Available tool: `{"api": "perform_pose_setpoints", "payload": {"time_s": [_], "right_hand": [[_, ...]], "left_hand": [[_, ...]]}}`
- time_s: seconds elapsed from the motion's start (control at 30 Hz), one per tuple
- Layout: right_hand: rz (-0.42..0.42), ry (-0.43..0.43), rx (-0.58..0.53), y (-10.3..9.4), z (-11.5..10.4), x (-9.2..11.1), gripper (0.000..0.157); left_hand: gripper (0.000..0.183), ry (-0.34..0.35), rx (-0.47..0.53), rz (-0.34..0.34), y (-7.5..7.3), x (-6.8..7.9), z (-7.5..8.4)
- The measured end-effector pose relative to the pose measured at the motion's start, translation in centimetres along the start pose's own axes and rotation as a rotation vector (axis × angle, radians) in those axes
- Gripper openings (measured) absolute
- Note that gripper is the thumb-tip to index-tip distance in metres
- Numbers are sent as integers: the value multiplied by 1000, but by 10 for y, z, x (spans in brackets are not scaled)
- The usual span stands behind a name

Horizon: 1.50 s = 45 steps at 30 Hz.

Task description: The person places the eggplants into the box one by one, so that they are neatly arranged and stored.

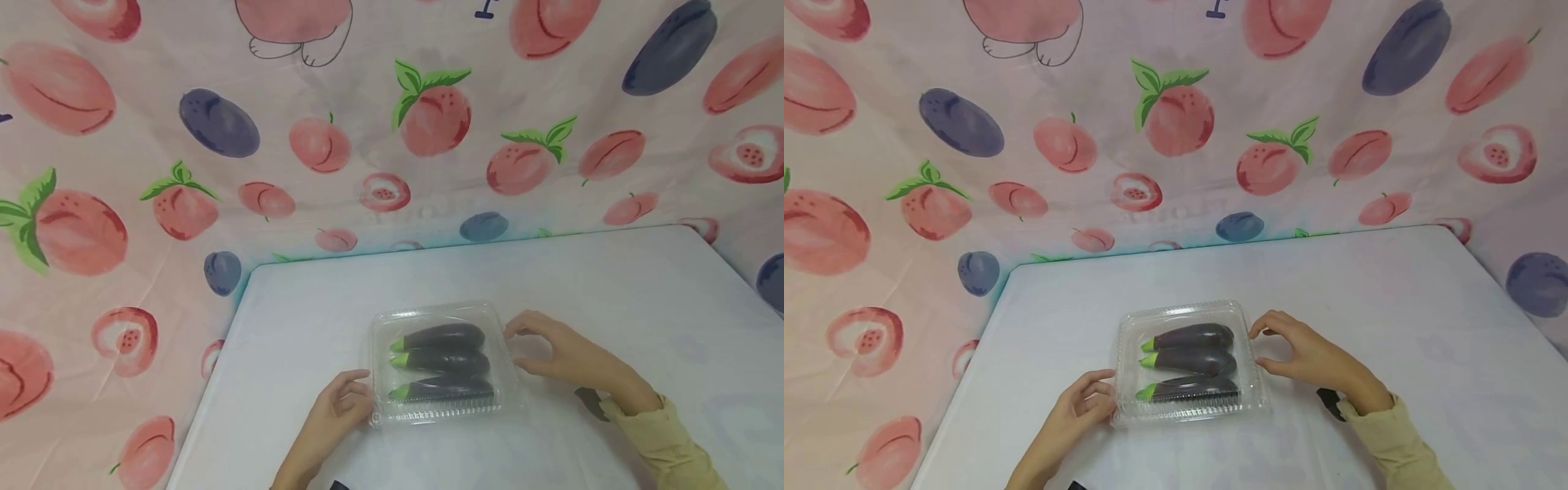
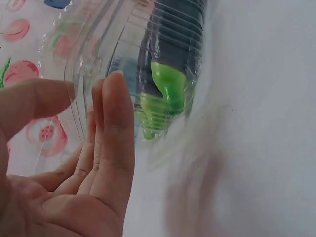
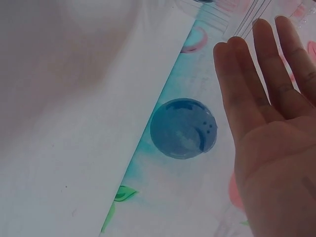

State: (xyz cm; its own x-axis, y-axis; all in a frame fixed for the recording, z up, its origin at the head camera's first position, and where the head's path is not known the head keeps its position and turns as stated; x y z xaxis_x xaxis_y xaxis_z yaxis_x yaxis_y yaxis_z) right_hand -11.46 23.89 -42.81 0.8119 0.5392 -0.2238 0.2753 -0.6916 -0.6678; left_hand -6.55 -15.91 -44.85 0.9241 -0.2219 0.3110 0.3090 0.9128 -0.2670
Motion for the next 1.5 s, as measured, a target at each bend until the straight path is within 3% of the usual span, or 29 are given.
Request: {"api": "perform_pose_setpoints", "payload": {"time_s": [0.17,0.6,0.8,1.03,1.3,1.5], "right_hand": [[15,-4,-4,1,-1,-1,40],[51,82,-27,3,-6,2,38],[47,182,-41,3,-12,5,40],[-13,310,-146,0,-18,11,52],[-103,295,-301,1,-11,22,54],[-166,393,-377,1,-14,25,58]], "left_hand": [[59,9,54,-12,0,-3,1],[60,20,132,-8,4,-5,1],[59,26,125,1,5,-5,1],[59,6,142,4,5,-4,2],[58,11,154,9,6,-4,1],[57,9,146,17,7,-4,2]]}}
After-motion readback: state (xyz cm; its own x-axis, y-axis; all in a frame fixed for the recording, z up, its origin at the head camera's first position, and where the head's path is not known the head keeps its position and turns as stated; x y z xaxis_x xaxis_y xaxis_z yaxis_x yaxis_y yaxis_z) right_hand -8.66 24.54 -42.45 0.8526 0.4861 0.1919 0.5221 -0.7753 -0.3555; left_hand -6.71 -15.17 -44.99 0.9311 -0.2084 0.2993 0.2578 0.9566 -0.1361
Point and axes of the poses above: each hand's wrist, its own x-axis away from the middle knuckle, its own y-axis out of the palm, z = x × y, the point moved 1 cm from there along -x, towards the middle knuckle, and after that the axes turned 4 degrees about -x, right-handed, at the moved point
